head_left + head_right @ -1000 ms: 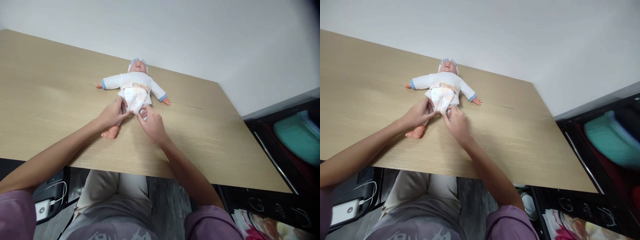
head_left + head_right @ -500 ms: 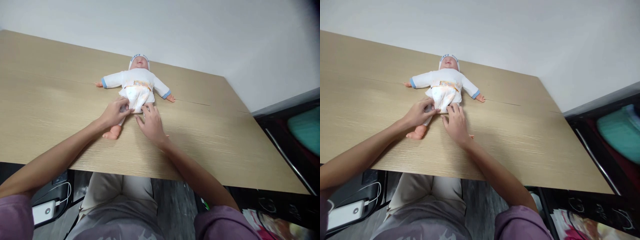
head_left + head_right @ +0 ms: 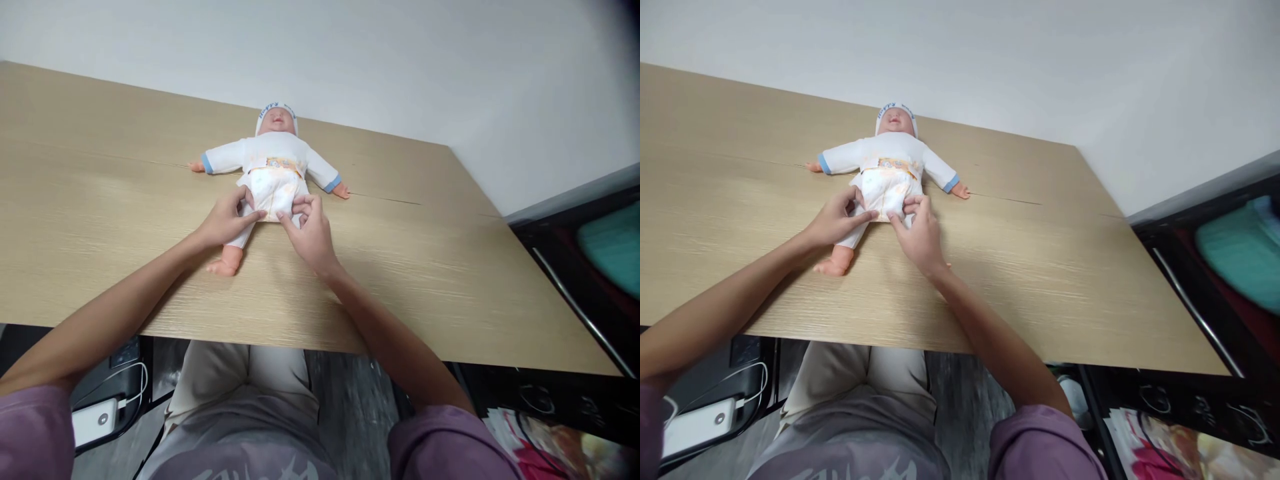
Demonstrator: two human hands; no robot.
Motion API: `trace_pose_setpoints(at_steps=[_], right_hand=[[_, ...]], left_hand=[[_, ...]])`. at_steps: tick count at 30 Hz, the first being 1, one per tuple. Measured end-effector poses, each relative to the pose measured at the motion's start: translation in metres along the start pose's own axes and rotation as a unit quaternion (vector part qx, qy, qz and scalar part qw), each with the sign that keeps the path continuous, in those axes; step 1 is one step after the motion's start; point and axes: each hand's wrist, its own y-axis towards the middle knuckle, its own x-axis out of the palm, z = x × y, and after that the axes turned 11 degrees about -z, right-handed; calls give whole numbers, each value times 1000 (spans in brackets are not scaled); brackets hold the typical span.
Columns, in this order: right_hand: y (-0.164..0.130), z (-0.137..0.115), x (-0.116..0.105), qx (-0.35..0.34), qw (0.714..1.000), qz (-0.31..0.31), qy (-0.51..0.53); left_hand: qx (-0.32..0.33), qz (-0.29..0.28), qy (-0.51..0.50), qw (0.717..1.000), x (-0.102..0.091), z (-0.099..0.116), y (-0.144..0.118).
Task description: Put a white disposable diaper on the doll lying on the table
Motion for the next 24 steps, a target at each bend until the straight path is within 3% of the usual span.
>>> trace_pose_setpoints(at_steps=[7,14,19,24], right_hand=[[-4,-5,-14,28,999,10,-42],[0,-5,-15,7,996,-23,-89],[4,-2,-12,-14,992,-44,-116],[10,4,-12,31,998,-50,-21]], left_hand=[[-38,47,-141,988,7,-4,3],[-96,91,-128,983,13,4,-5],[-64,54,-81,993,10,9,-8],[-81,8,-237,968,3,7,-3]])
